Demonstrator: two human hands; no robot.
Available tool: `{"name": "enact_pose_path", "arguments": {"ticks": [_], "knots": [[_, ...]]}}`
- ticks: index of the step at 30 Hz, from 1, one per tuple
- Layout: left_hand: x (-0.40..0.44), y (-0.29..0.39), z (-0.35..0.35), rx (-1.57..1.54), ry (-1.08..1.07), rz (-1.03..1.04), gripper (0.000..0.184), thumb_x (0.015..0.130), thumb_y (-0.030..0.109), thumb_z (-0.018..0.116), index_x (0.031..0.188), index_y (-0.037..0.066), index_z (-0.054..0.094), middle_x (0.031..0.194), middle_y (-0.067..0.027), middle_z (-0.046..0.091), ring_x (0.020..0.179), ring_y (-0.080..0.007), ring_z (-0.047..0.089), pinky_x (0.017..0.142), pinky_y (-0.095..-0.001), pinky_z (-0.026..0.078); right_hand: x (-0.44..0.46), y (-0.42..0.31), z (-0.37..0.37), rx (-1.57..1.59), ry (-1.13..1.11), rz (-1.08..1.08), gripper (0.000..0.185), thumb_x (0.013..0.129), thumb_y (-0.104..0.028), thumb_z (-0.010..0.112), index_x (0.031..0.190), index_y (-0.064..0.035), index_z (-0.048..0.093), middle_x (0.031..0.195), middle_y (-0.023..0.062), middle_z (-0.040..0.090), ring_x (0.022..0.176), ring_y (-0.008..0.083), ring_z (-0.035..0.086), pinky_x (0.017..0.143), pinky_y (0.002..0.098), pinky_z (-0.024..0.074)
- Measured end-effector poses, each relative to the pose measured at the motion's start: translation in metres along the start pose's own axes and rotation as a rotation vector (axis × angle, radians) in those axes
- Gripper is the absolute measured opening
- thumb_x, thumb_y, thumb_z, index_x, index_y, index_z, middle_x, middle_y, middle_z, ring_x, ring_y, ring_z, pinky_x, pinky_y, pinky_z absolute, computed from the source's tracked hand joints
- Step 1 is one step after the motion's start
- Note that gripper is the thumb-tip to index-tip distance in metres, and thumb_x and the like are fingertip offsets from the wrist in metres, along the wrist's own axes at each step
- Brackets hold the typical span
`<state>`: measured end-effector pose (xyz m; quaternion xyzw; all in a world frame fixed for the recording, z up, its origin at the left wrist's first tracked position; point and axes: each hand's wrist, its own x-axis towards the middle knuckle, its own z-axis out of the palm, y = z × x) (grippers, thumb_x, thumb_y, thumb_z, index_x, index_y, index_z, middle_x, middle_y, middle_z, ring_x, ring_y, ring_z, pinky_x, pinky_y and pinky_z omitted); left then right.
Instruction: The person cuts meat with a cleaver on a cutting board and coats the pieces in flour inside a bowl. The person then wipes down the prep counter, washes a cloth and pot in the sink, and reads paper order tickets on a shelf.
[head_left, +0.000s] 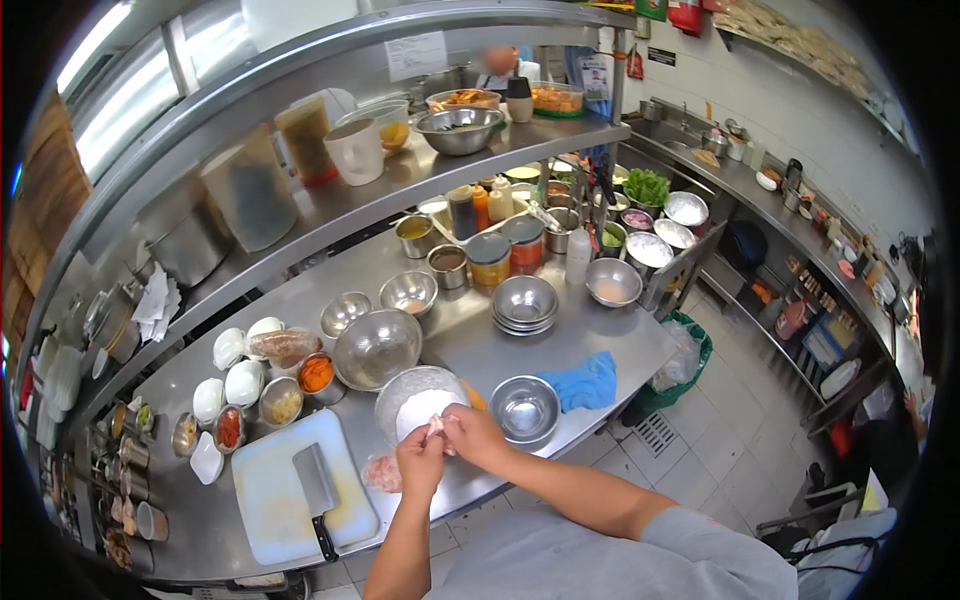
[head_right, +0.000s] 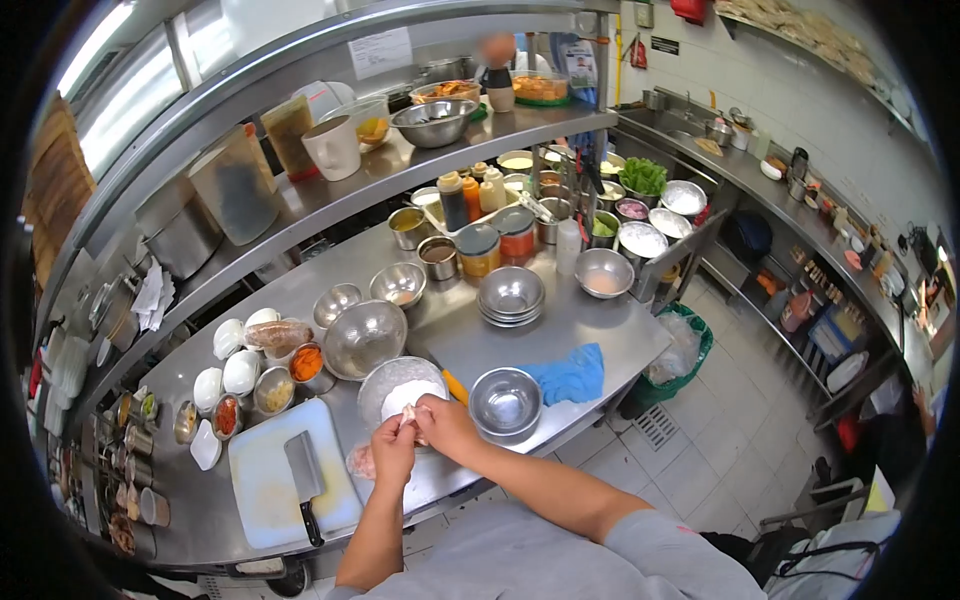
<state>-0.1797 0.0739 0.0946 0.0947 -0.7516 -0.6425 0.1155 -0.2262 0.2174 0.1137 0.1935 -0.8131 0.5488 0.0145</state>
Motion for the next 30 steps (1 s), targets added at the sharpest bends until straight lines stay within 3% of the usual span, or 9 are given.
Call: {"name": "enact_pose_path", "arguments": {"ticks": [4, 7, 12, 14, 18, 20, 23, 26, 30], "knots": [[0.006, -0.005, 0.012, -0.428, 0.071, -0.193, 0.018, 0.102, 0.007, 0.061, 0.105, -0.003, 0.076, 0.085, -0.0060, 0.073, 0.070, -0.0104, 0.064, 0.062, -0.0266, 0.053, 0.002, 0.011, 0.005, 0.212, 0.052, 0.156, 0.020, 0.100, -0.018, 0.058, 0.106, -0.0033, 0.071, 0.081, 0.0133, 0.071, 0.071, 0.0179, 0.066, 0.069, 0.0360, 0.0538], [0.008, -0.012, 0.008, -0.499, 0.068, -0.215, 0.017, 0.105, 0.012, 0.061, 0.104, 0.001, 0.074, 0.089, -0.0055, 0.073, 0.076, -0.0137, 0.068, 0.066, -0.0284, 0.056, -0.001, 0.010, 0.006, 0.411, 0.044, 0.158, 0.018, 0.098, -0.014, 0.061, 0.110, -0.0033, 0.070, 0.089, 0.0161, 0.073, 0.076, 0.0217, 0.069, 0.071, 0.0365, 0.0544], [0.013, -0.003, -0.006, -0.284, -0.052, -0.160, 0.017, 0.103, 0.009, 0.064, 0.117, 0.005, 0.055, 0.100, -0.0061, 0.072, 0.085, -0.0139, 0.071, 0.075, -0.0320, 0.062, 0.006, 0.007, -0.013, -0.024, -0.165, -0.277, 0.027, 0.091, -0.011, 0.070, 0.116, -0.0021, 0.067, 0.106, 0.0202, 0.071, 0.094, 0.0406, 0.068, 0.086, 0.0454, 0.0555], [0.020, -0.005, -0.009, -0.021, -0.082, -0.007, 0.023, 0.103, 0.006, 0.063, 0.124, 0.001, 0.056, 0.100, -0.0096, 0.073, 0.088, -0.0143, 0.071, 0.078, -0.0315, 0.062, 0.007, 0.010, -0.012, -0.057, -0.194, -0.241, 0.029, 0.090, -0.011, 0.071, 0.118, -0.0025, 0.066, 0.110, 0.0208, 0.070, 0.097, 0.0412, 0.068, 0.087, 0.0466, 0.0553], [0.018, -0.001, -0.018, -0.080, -0.103, -0.057, 0.035, 0.102, 0.007, 0.066, 0.135, -0.003, 0.058, 0.105, -0.0157, 0.075, 0.090, -0.0149, 0.072, 0.075, -0.0299, 0.061, 0.003, 0.006, -0.012, -0.058, -0.210, -0.227, 0.027, 0.090, -0.012, 0.074, 0.113, -0.0040, 0.063, 0.109, 0.0178, 0.071, 0.098, 0.0400, 0.070, 0.083, 0.0447, 0.0559], [0.020, -0.015, -0.019, 0.223, 0.043, 0.180, 0.044, 0.102, 0.008, 0.067, 0.145, -0.002, 0.057, 0.109, -0.0186, 0.075, 0.090, -0.0167, 0.073, 0.073, -0.0302, 0.061, -0.003, -0.010, -0.019, -0.054, -0.238, -0.244, 0.029, 0.092, -0.015, 0.074, 0.117, -0.0047, 0.062, 0.107, 0.0185, 0.072, 0.097, 0.0406, 0.070, 0.083, 0.0453, 0.0562], [0.023, -0.034, -0.018, 0.266, 0.007, 0.108, 0.046, 0.102, 0.008, 0.069, 0.145, -0.004, 0.058, 0.112, -0.0174, 0.075, 0.090, -0.0166, 0.073, 0.075, -0.0289, 0.061, 0.000, 0.009, -0.006, -0.128, -0.240, -0.214, 0.036, 0.095, -0.023, 0.073, 0.124, -0.0069, 0.060, 0.105, 0.0196, 0.073, 0.096, 0.0417, 0.072, 0.082, 0.0470, 0.0569], [0.012, -0.010, -0.014, -0.129, -0.180, -0.089, 0.048, 0.101, 0.007, 0.071, 0.145, -0.006, 0.057, 0.115, -0.0146, 0.075, 0.093, -0.0156, 0.073, 0.079, -0.0283, 0.060, 0.004, 0.019, -0.005, -0.181, -0.245, -0.172, 0.040, 0.097, -0.030, 0.072, 0.128, -0.0092, 0.059, 0.105, 0.0204, 0.075, 0.095, 0.0426, 0.073, 0.081, 0.0491, 0.0574], [0.010, -0.019, -0.025, -0.133, -0.277, -0.058, 0.044, 0.101, -0.003, 0.066, 0.144, -0.005, 0.059, 0.120, -0.0115, 0.073, 0.100, -0.0158, 0.072, 0.080, -0.0305, 0.061, 0.008, 0.011, -0.018, -0.218, -0.443, -0.150, 0.036, 0.098, -0.030, 0.071, 0.126, -0.0109, 0.060, 0.106, 0.0205, 0.076, 0.096, 0.0424, 0.074, 0.080, 0.0507, 0.0576]]}}
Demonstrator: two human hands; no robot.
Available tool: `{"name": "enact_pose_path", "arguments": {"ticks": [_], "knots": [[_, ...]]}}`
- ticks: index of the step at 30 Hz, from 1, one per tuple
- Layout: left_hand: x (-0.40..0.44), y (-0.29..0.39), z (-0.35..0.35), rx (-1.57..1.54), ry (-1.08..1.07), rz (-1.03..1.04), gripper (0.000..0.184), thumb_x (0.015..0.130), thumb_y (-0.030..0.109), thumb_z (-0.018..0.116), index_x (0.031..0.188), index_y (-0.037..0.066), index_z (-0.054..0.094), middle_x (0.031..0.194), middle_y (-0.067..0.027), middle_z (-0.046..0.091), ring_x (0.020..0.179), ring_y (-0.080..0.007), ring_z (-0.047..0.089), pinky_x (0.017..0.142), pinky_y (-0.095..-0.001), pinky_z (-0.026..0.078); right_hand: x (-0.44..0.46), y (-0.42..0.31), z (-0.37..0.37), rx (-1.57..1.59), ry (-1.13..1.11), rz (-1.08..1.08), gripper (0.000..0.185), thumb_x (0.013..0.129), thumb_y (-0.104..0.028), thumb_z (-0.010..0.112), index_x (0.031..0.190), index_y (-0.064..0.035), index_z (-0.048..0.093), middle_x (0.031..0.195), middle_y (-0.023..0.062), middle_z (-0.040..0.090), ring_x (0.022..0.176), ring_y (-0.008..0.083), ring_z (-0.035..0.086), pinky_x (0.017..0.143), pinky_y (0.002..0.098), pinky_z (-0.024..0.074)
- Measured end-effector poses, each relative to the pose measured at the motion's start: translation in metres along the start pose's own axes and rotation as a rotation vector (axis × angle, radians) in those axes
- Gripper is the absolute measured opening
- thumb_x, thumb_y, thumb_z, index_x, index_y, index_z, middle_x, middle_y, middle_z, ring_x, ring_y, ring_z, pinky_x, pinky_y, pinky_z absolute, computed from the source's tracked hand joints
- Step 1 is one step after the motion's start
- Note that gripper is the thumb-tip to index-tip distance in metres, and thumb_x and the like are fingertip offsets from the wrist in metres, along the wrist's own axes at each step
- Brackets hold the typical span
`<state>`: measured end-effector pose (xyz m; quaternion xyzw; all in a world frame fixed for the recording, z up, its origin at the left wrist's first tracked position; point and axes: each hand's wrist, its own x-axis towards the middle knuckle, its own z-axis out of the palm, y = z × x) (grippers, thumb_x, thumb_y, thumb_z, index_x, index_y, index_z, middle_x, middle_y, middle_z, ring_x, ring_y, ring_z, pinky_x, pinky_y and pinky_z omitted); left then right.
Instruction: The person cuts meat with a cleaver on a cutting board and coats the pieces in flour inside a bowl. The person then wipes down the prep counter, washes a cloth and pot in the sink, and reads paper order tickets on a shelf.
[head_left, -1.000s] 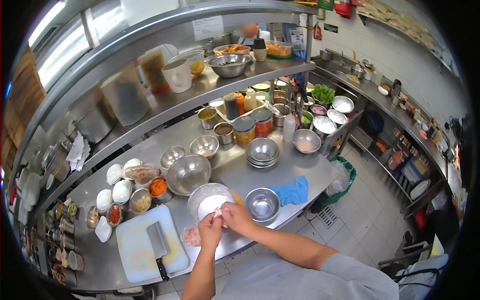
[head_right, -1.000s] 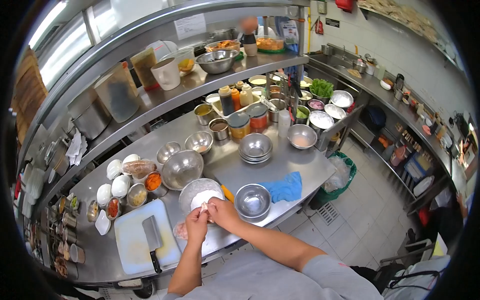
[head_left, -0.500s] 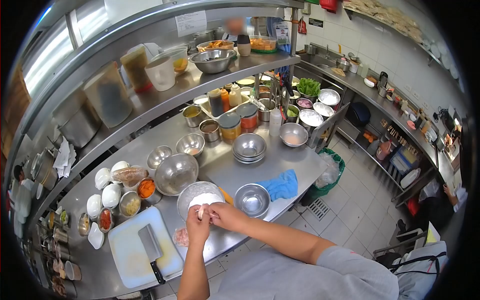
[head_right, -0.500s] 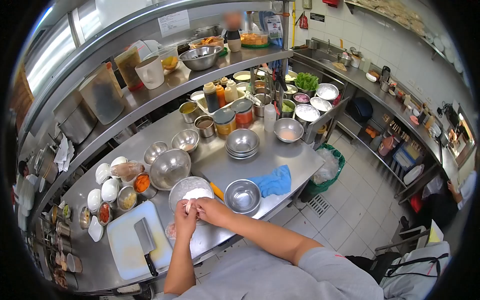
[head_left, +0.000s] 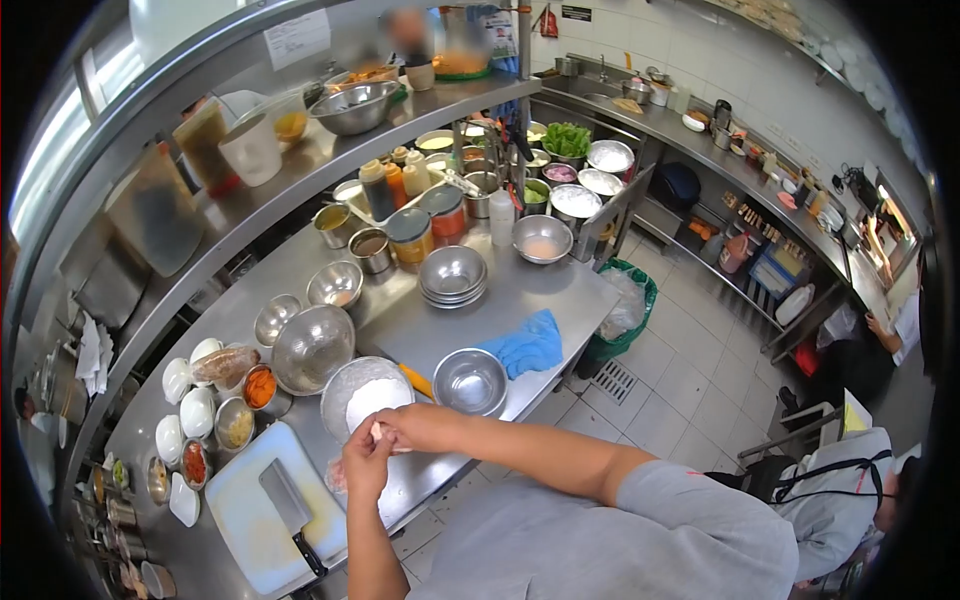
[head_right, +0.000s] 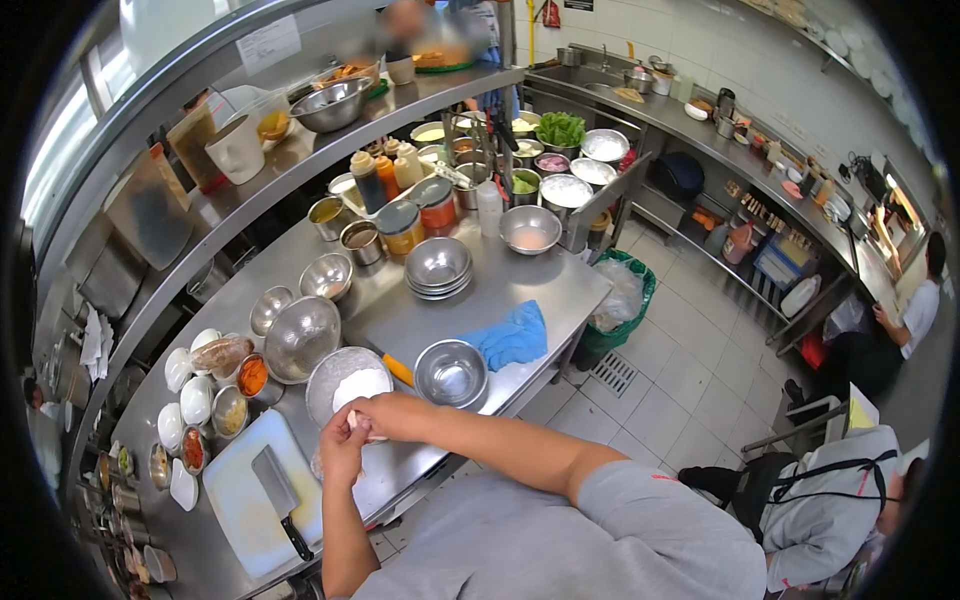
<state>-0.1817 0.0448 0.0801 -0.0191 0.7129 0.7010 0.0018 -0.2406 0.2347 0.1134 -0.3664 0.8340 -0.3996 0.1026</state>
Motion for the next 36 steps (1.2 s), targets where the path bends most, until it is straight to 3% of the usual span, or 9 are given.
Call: {"name": "enact_pose_path", "arguments": {"ticks": [10, 16, 22, 24, 28, 31, 33, 34, 36], "knots": [[0.008, -0.013, 0.007, 0.195, 0.282, 0.150, 0.014, 0.094, 0.002, 0.059, 0.104, -0.003, 0.068, 0.080, -0.0088, 0.072, 0.070, -0.0131, 0.066, 0.061, -0.0318, 0.053, 0.005, -0.023, 0.000, -0.142, 0.103, 0.040, 0.030, 0.094, -0.024, 0.068, 0.111, 0.0000, 0.064, 0.090, 0.0231, 0.076, 0.085, 0.0429, 0.075, 0.076, 0.0518, 0.0592], [-0.005, 0.063, 0.035, 0.548, 0.367, 0.389, 0.027, 0.092, 0.001, 0.053, 0.117, 0.004, 0.063, 0.072, -0.0148, 0.067, 0.063, -0.0206, 0.066, 0.060, -0.0361, 0.052, 0.010, -0.035, 0.006, -0.150, 0.035, 0.045, 0.031, 0.092, -0.020, 0.067, 0.114, -0.0008, 0.059, 0.086, 0.0195, 0.076, 0.081, 0.0391, 0.076, 0.071, 0.0502, 0.0589], [0.012, 0.021, 0.005, 0.564, 0.257, 0.535, 0.035, 0.088, -0.002, 0.048, 0.119, 0.002, 0.064, 0.099, -0.0196, 0.071, 0.083, -0.0225, 0.070, 0.075, -0.0359, 0.056, 0.015, -0.034, -0.006, -0.232, 0.033, -0.061, 0.014, 0.086, -0.016, 0.069, 0.092, -0.0033, 0.072, 0.085, 0.0189, 0.076, 0.080, 0.0381, 0.076, 0.071, 0.0468, 0.0598], [0.012, 0.021, 0.005, 0.226, 0.198, 0.211, 0.033, 0.087, 0.000, 0.049, 0.115, 0.000, 0.066, 0.103, -0.0142, 0.072, 0.087, -0.0208, 0.070, 0.078, -0.0345, 0.056, 0.012, -0.043, -0.014, -0.196, -0.004, 0.008, 0.014, 0.086, -0.015, 0.068, 0.094, -0.0041, 0.073, 0.084, 0.0184, 0.076, 0.079, 0.0356, 0.077, 0.071, 0.0457, 0.0603], [0.016, 0.022, 0.007, 0.185, 0.288, 0.458, 0.032, 0.090, -0.002, 0.050, 0.112, -0.002, 0.072, 0.105, -0.0103, 0.073, 0.089, -0.0174, 0.068, 0.078, -0.0293, 0.056, 0.018, -0.037, -0.015, 0.269, 0.094, 0.266, 0.013, 0.092, -0.011, 0.062, 0.096, -0.0027, 0.072, 0.082, 0.0165, 0.075, 0.080, 0.0266, 0.076, 0.069, 0.0406, 0.0595], [0.022, 0.014, 0.007, 0.059, 0.446, 0.215, 0.025, 0.094, 0.000, 0.054, 0.109, -0.001, 0.074, 0.100, -0.0082, 0.073, 0.087, -0.0154, 0.067, 0.076, -0.0292, 0.055, 0.026, 0.038, 0.019, 0.329, 0.403, -0.014, 0.016, 0.098, -0.006, 0.057, 0.100, -0.0003, 0.071, 0.091, 0.0149, 0.075, 0.083, 0.0188, 0.074, 0.070, 0.0359, 0.0587], [0.021, 0.044, 0.010, -0.141, 0.413, 0.163, 0.022, 0.097, 0.000, 0.055, 0.110, -0.001, 0.072, 0.095, -0.0081, 0.073, 0.079, -0.0146, 0.066, 0.069, -0.0291, 0.054, 0.025, 0.014, 0.007, 0.554, 0.442, 0.253, 0.024, 0.103, -0.015, 0.060, 0.119, 0.0003, 0.070, 0.101, 0.0166, 0.072, 0.091, 0.0235, 0.071, 0.079, 0.0385, 0.0578], [0.035, 0.022, -0.005, 0.131, 0.443, 0.338, 0.026, 0.098, -0.001, 0.052, 0.118, -0.002, 0.069, 0.093, -0.0105, 0.072, 0.074, -0.0156, 0.068, 0.065, -0.0276, 0.055, 0.028, 0.007, 0.003, 0.468, 0.482, 0.206, 0.031, 0.103, -0.019, 0.064, 0.127, -0.0003, 0.067, 0.104, 0.0171, 0.072, 0.095, 0.0231, 0.071, 0.083, 0.0374, 0.0579], [0.022, 0.065, 0.007, -0.393, 0.302, 0.108, 0.033, 0.097, -0.001, 0.053, 0.126, -0.003, 0.067, 0.094, -0.0117, 0.073, 0.076, -0.0165, 0.071, 0.069, -0.0278, 0.058, 0.024, -0.006, -0.003, 0.394, 0.468, 0.170, 0.041, 0.102, -0.024, 0.068, 0.136, -0.0009, 0.064, 0.107, 0.0177, 0.072, 0.099, 0.0226, 0.071, 0.086, 0.0364, 0.0579]]}}
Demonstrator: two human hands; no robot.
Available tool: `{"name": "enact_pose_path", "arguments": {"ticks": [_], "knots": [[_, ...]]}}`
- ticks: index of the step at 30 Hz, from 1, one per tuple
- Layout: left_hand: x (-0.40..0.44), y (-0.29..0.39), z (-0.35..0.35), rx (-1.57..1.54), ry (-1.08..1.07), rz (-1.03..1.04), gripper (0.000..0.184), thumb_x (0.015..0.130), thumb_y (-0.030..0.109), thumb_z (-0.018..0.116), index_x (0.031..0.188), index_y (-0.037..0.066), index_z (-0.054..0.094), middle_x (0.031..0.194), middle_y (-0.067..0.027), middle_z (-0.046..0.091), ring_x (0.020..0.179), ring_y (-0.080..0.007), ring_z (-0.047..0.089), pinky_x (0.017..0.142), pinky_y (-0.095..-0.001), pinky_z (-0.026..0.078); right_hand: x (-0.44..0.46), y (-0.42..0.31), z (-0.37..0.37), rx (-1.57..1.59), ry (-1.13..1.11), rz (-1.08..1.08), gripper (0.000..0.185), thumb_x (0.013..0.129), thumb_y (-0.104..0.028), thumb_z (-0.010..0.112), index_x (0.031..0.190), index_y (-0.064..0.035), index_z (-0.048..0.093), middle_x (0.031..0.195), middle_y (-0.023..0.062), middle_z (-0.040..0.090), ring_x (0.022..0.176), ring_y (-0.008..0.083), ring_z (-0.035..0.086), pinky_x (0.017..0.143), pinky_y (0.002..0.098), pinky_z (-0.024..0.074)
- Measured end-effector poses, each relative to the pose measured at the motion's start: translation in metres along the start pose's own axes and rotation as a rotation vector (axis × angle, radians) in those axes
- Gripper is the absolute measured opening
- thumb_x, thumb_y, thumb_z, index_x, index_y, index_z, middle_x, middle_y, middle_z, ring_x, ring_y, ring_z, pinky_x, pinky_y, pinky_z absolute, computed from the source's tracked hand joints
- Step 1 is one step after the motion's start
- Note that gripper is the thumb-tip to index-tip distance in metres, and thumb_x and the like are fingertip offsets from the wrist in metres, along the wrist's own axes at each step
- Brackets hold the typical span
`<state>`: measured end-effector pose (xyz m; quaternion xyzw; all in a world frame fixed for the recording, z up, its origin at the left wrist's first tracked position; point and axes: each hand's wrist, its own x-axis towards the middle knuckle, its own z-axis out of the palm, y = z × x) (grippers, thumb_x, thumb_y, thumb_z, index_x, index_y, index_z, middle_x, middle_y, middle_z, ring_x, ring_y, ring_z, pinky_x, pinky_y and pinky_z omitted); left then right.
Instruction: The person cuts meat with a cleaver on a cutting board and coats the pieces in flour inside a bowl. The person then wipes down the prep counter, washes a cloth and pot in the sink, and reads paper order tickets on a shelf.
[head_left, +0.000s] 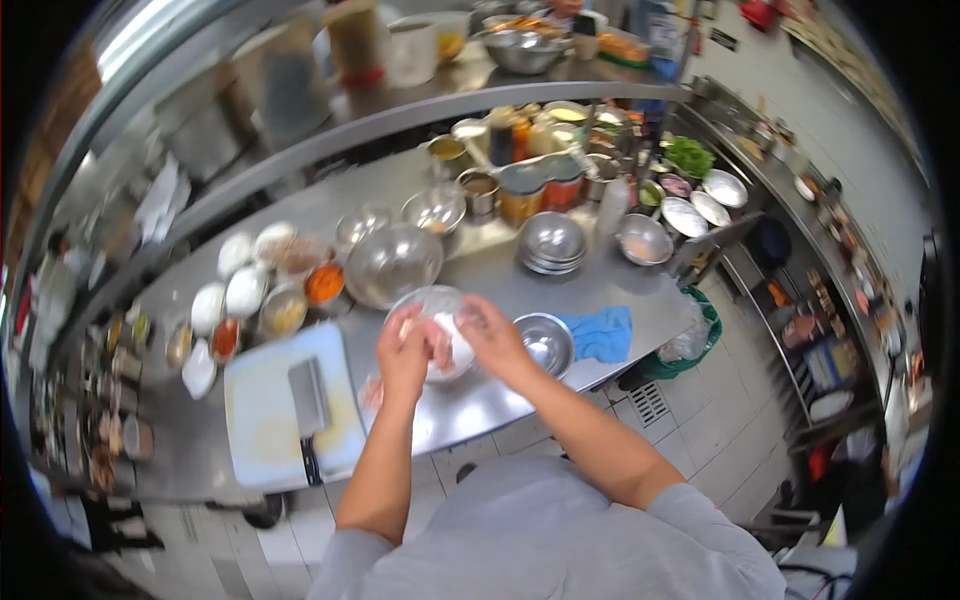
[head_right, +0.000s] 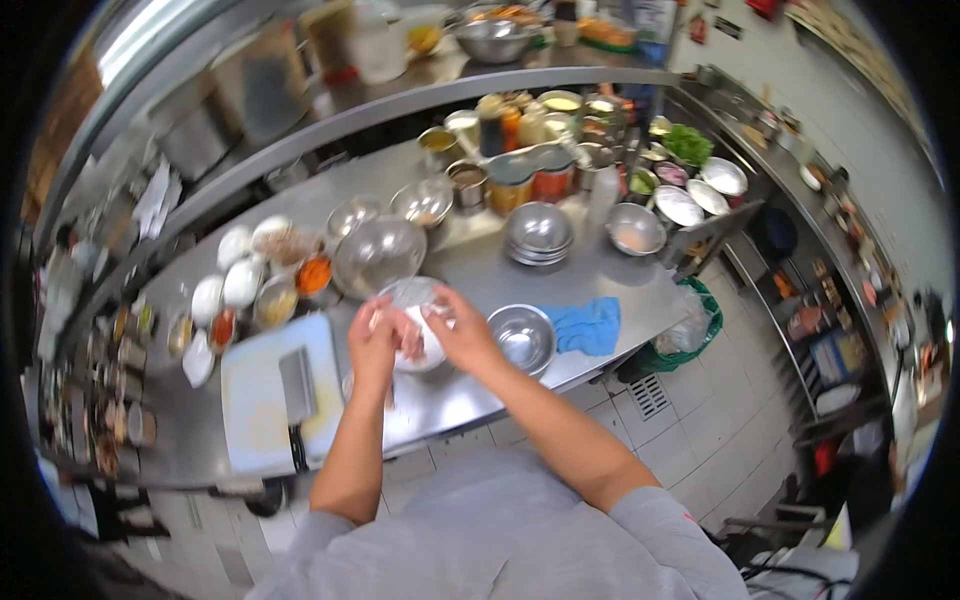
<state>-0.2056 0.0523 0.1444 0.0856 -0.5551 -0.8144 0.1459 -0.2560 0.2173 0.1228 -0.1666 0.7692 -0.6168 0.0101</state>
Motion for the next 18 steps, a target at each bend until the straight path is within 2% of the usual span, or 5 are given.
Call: {"name": "enact_pose_path", "arguments": {"ticks": [6, 11, 15, 17, 18], "knots": [[0.000, 0.011, -0.002, 0.241, -0.055, 0.119, 0.039, 0.094, -0.003, 0.056, 0.132, -0.005, 0.065, 0.103, -0.0087, 0.075, 0.082, -0.0116, 0.071, 0.074, -0.0264, 0.059, -0.001, -0.033, 0.003, -0.088, -0.245, -0.315, 0.066, 0.095, -0.029, 0.080, 0.148, 0.0002, 0.054, 0.128, 0.0237, 0.069, 0.104, 0.0319, 0.071, 0.095, 0.0398, 0.0568], [-0.010, 0.007, -0.009, 0.419, -0.011, 0.176, 0.035, 0.091, -0.002, 0.060, 0.125, -0.001, 0.069, 0.108, -0.0081, 0.075, 0.096, -0.0152, 0.071, 0.084, -0.0299, 0.059, -0.004, -0.022, 0.016, -0.013, -0.265, -0.129, 0.042, 0.098, -0.017, 0.069, 0.137, -0.0040, 0.064, 0.119, 0.0242, 0.074, 0.104, 0.0382, 0.075, 0.088, 0.0425, 0.0595], [-0.013, -0.014, -0.012, 0.530, 0.091, 0.267, 0.022, 0.092, 0.001, 0.061, 0.113, 0.001, 0.067, 0.101, -0.0076, 0.073, 0.097, -0.0161, 0.069, 0.088, -0.0339, 0.058, -0.011, -0.032, 0.035, -0.325, -0.186, -0.300, 0.034, 0.095, -0.010, 0.063, 0.128, -0.0050, 0.069, 0.107, 0.0263, 0.075, 0.096, 0.0404, 0.075, 0.083, 0.0467, 0.0595], [-0.009, -0.027, -0.018, 0.527, 0.128, 0.388, 0.016, 0.094, 0.000, 0.058, 0.110, 0.002, 0.064, 0.094, -0.0061, 0.071, 0.087, -0.0148, 0.069, 0.077, -0.0331, 0.060, -0.008, -0.019, 0.042, -0.290, -0.131, -0.417, 0.029, 0.094, -0.011, 0.062, 0.121, -0.0029, 0.071, 0.097, 0.0263, 0.075, 0.089, 0.0418, 0.075, 0.078, 0.0486, 0.0589], [-0.015, -0.015, -0.015, 0.419, 0.124, 0.210, 0.014, 0.095, -0.001, 0.057, 0.108, 0.003, 0.063, 0.092, -0.0063, 0.070, 0.081, -0.0139, 0.069, 0.069, -0.0323, 0.059, -0.006, -0.011, 0.041, -0.329, -0.181, -0.343, 0.028, 0.093, -0.010, 0.062, 0.117, -0.0015, 0.071, 0.092, 0.0254, 0.075, 0.082, 0.0410, 0.075, 0.074, 0.0473, 0.0584]]}}
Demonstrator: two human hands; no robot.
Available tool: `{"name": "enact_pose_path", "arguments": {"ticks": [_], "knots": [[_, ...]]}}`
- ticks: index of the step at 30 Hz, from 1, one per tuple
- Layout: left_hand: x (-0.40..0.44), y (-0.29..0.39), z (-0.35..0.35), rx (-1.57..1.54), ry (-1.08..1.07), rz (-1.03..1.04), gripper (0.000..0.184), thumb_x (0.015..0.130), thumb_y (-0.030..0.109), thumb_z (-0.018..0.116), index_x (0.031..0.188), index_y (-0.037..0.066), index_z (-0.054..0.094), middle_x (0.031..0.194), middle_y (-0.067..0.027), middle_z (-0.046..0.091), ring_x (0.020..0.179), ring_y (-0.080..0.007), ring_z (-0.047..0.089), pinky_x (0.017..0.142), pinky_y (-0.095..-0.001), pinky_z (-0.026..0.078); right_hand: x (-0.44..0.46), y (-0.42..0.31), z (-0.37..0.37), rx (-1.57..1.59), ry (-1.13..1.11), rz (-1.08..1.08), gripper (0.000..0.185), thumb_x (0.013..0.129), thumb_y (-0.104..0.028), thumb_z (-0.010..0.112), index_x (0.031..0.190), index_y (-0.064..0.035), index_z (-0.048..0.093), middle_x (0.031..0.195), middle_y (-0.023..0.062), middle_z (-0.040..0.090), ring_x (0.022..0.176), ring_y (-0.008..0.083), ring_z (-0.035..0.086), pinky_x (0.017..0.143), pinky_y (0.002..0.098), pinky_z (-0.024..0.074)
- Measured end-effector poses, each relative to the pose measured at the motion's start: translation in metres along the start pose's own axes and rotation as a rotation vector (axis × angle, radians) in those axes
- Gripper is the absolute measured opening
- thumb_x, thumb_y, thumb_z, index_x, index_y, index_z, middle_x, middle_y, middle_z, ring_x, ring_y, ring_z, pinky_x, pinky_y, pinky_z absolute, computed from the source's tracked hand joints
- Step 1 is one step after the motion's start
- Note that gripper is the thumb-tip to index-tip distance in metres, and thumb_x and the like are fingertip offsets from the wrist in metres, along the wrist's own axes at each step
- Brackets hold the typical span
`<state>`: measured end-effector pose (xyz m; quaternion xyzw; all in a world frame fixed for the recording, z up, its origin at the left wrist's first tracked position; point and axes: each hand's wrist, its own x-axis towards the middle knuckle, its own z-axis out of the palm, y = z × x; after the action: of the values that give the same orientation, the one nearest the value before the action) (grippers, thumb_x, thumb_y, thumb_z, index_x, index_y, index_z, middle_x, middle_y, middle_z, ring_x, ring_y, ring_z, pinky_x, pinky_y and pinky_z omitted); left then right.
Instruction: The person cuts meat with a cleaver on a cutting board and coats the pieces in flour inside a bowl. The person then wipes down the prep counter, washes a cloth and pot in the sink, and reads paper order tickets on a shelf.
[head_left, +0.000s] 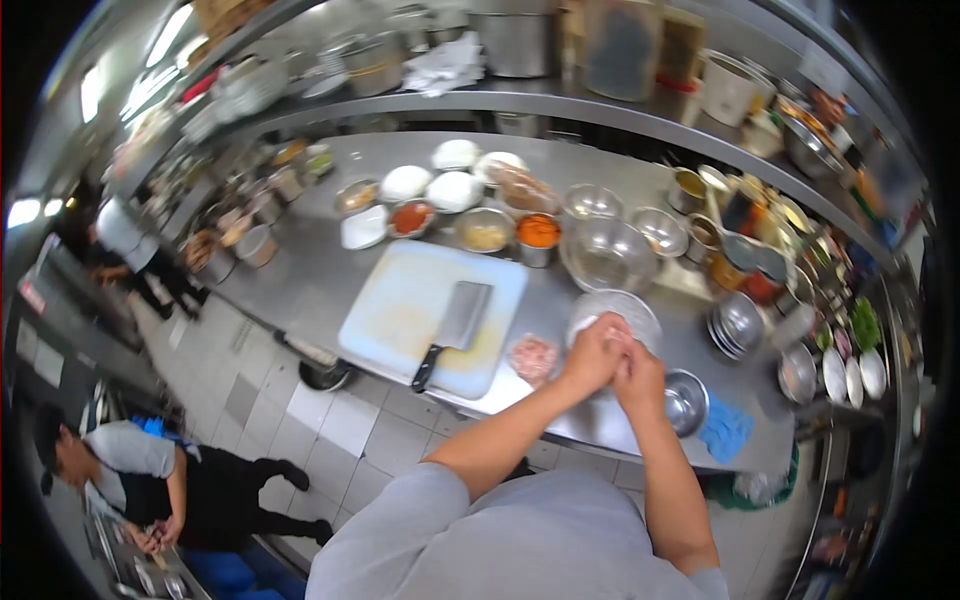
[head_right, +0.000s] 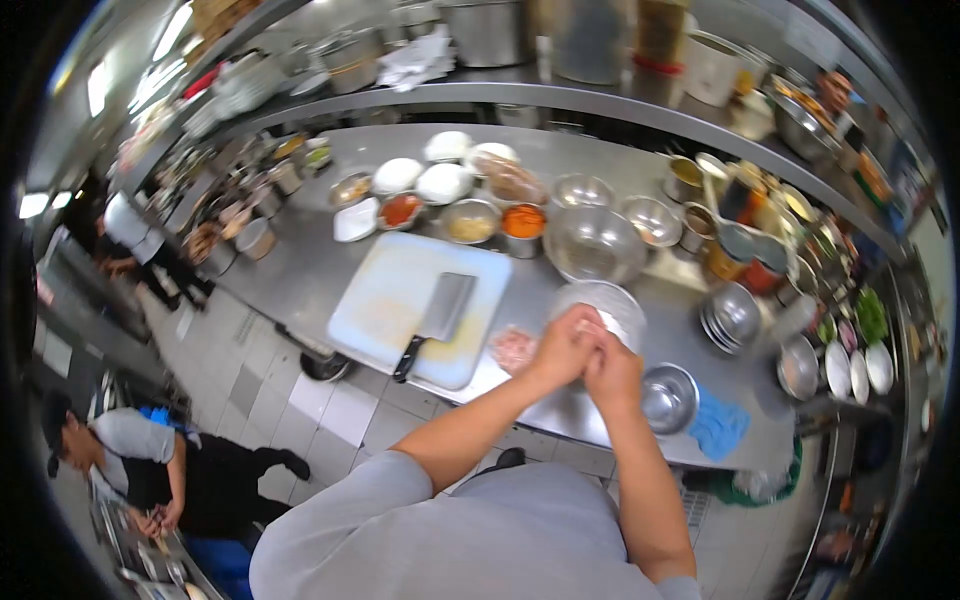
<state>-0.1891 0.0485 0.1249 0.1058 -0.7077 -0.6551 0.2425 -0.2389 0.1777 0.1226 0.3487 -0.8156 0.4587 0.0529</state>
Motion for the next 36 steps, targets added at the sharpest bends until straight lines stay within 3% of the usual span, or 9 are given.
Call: {"name": "enact_pose_path", "arguments": {"ticks": [4, 8, 15, 20, 22, 24, 28, 31, 36], "knots": [[-0.002, 0.009, -0.007, -0.412, -0.005, -0.295, 0.011, 0.098, -0.002, 0.054, 0.105, 0.005, 0.059, 0.089, -0.0073, 0.068, 0.069, -0.0118, 0.067, 0.051, -0.0295, 0.054, 0.003, -0.013, -0.004, 0.011, -0.115, 0.158, 0.024, 0.090, -0.008, 0.059, 0.108, 0.0026, 0.071, 0.080, 0.0224, 0.073, 0.066, 0.0333, 0.073, 0.063, 0.0431, 0.0555], [0.003, -0.012, -0.012, -0.660, 0.044, -0.389, 0.014, 0.096, -0.005, 0.052, 0.106, 0.004, 0.059, 0.095, -0.0119, 0.069, 0.078, -0.0187, 0.069, 0.061, -0.0362, 0.060, 0.003, 0.002, 0.009, 0.462, -0.155, 0.421, 0.021, 0.094, -0.003, 0.056, 0.107, 0.0024, 0.072, 0.076, 0.0085, 0.071, 0.062, 0.0141, 0.066, 0.057, 0.0306, 0.0513], [0.020, -0.048, -0.009, -1.115, 0.083, -0.572, 0.019, 0.095, -0.005, 0.051, 0.111, 0.002, 0.057, 0.098, -0.0138, 0.066, 0.090, -0.0298, 0.071, 0.076, -0.0439, 0.064, 0.008, 0.007, 0.010, 0.892, -0.140, 0.522, 0.026, 0.098, 0.001, 0.050, 0.116, -0.0015, 0.069, 0.091, 0.0034, 0.072, 0.066, 0.0082, 0.063, 0.054, 0.0237, 0.0483], [0.020, -0.038, 0.005, -1.302, 0.135, -0.579, 0.019, 0.095, -0.004, 0.052, 0.110, 0.004, 0.061, 0.098, -0.0114, 0.066, 0.093, -0.0272, 0.069, 0.074, -0.0431, 0.062, 0.006, 0.022, 0.008, 1.142, -0.101, 0.580, 0.029, 0.104, 0.000, 0.052, 0.130, 0.0033, 0.065, 0.109, 0.0118, 0.073, 0.088, 0.0156, 0.072, 0.069, 0.0266, 0.0583], [0.026, -0.058, 0.009, -1.297, 0.000, -0.621, 0.012, 0.108, 0.018, 0.057, 0.107, 0.007, 0.061, 0.102, -0.0102, 0.066, 0.086, -0.0259, 0.069, 0.073, -0.0420, 0.061, 0.004, 0.005, 0.000, 1.282, -0.049, 0.663, 0.035, 0.105, -0.002, 0.054, 0.139, 0.0050, 0.059, 0.122, 0.0150, 0.071, 0.104, 0.0201, 0.073, 0.084, 0.0309, 0.0615], [0.027, -0.066, 0.002, -1.287, -0.085, -0.645, 0.021, 0.105, 0.016, 0.058, 0.123, 0.004, 0.060, 0.109, -0.0109, 0.066, 0.089, -0.0266, 0.069, 0.074, -0.0427, 0.061, -0.005, 0.008, -0.008, 1.420, -0.081, 0.581, 0.043, 0.104, -0.002, 0.055, 0.147, 0.0039, 0.053, 0.128, 0.0176, 0.070, 0.113, 0.0244, 0.072, 0.096, 0.0363, 0.0608], [0.026, -0.015, -0.006, -0.784, -0.059, -0.507, 0.067, 0.089, 0.003, 0.056, 0.154, -0.002, 0.041, 0.120, -0.0145, 0.064, 0.102, -0.0297, 0.070, 0.088, -0.0463, 0.062, -0.014, 0.040, -0.003, 0.898, -0.077, 0.598, 0.045, 0.105, -0.008, 0.058, 0.150, -0.0055, 0.055, 0.124, 0.0170, 0.072, 0.111, 0.0278, 0.071, 0.092, 0.0372, 0.0575], [0.043, -0.008, -0.029, -0.587, -0.259, -0.508, 0.071, 0.084, 0.001, 0.056, 0.154, -0.002, 0.043, 0.126, -0.0176, 0.066, 0.112, -0.0310, 0.070, 0.095, -0.0440, 0.060, -0.032, 0.047, -0.011, 0.131, 0.178, 0.189, 0.036, 0.104, -0.014, 0.064, 0.138, -0.0058, 0.066, 0.120, 0.0162, 0.073, 0.108, 0.0334, 0.069, 0.093, 0.0418, 0.0548], [0.080, 0.011, -0.024, -0.055, -0.372, -0.392, 0.061, 0.084, 0.000, 0.059, 0.146, -0.004, 0.055, 0.119, -0.0197, 0.074, 0.104, -0.0293, 0.075, 0.095, -0.0406, 0.060, -0.065, 0.049, -0.020, -0.111, 0.062, 0.028, 0.030, 0.098, -0.021, 0.072, 0.122, -0.0043, 0.074, 0.122, 0.0153, 0.072, 0.125, 0.0381, 0.062, 0.104, 0.0468, 0.0507]]}}
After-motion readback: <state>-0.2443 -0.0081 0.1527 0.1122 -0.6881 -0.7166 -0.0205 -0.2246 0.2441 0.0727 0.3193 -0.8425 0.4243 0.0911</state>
